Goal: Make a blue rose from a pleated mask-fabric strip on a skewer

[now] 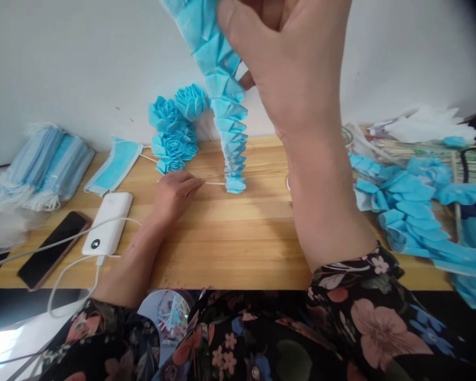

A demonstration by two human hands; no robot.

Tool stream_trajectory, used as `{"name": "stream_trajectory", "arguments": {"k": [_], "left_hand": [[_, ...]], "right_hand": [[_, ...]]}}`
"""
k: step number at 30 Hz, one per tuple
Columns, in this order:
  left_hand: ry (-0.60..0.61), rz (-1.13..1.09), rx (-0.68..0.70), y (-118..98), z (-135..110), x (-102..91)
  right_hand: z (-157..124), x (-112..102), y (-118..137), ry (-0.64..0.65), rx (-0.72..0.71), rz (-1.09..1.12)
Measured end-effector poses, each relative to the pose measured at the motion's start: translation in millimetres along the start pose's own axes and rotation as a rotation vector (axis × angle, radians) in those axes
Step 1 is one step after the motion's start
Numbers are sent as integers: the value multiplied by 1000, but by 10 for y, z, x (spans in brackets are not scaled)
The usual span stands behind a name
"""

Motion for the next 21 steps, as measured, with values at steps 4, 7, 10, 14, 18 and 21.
{"name": "stream_trajectory", "arguments": {"k": [4,7,10,14,18,21], "left_hand": [[-6,52,-16,-21,-14,14],[16,83,-44,-18,-22,39],[28,71,-63,-13,-24,44],[16,19,-87,21,-22,20],[5,-9,-104,77,-29,6],[1,-22,-117,122,-42,14]], "right_hand": [[-21,4,135,-13,-76,59],[-17,28,167,6,-71,76],[-22,46,189,23,-56,80],[-39,56,168,32,-10,35],[-25,39,143,25,-19,-9],[-11,16,137,4,-30,6]]}}
Point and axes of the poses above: each hand's wrist, its own z-axis towards the middle knuckle, its own x-axis out of the palm, y = z × x, the point moved 10 cm from there along z, towards the middle knuckle, and after that the axes turned 4 degrees about y, right-handed, at the moved point
